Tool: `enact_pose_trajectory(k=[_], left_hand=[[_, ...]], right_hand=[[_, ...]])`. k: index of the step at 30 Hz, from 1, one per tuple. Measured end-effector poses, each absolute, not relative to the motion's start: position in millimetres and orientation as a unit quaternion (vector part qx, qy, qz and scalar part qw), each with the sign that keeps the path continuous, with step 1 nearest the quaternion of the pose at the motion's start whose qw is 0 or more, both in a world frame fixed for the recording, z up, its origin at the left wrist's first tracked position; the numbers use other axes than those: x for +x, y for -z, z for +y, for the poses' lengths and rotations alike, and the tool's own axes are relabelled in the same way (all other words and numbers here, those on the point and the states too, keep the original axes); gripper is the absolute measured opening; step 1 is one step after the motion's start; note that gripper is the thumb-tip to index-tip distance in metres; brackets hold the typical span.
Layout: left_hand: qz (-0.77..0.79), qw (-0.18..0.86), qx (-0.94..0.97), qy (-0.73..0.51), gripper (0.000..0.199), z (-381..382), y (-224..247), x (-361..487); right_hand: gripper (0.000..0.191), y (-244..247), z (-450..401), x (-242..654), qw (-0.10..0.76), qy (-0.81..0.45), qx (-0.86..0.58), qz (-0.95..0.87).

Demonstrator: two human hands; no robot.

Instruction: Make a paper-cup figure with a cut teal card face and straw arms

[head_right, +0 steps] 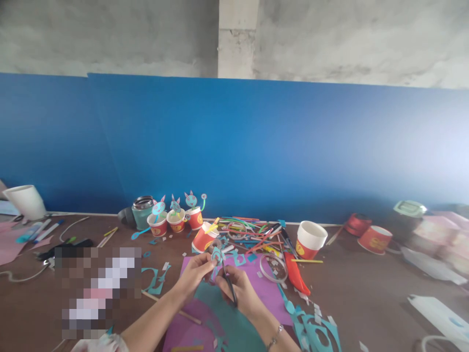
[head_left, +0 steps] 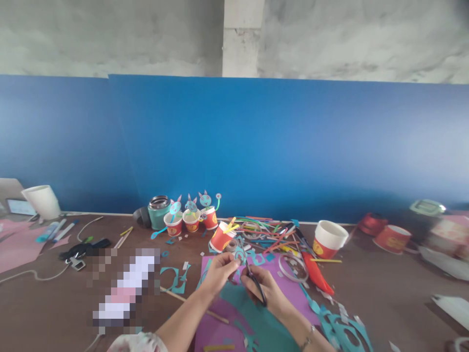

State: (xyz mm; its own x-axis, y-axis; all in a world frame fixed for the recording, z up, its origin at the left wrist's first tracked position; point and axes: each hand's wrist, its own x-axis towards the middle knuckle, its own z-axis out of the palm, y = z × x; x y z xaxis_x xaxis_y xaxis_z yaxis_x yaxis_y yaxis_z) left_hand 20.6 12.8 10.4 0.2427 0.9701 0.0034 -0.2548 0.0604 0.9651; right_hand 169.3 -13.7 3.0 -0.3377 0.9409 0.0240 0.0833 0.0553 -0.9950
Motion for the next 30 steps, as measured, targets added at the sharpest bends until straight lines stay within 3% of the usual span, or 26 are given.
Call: enact_pose_trajectory(k=[30], left_hand=[[0.382, 0.605, 0.487, -0.5, 0.04, 22.6, 3.6, 16.1]], right_hand=[[0.034, 0.6, -12.3, 171.0, 0.388, -0.532, -0.439, -0.611]])
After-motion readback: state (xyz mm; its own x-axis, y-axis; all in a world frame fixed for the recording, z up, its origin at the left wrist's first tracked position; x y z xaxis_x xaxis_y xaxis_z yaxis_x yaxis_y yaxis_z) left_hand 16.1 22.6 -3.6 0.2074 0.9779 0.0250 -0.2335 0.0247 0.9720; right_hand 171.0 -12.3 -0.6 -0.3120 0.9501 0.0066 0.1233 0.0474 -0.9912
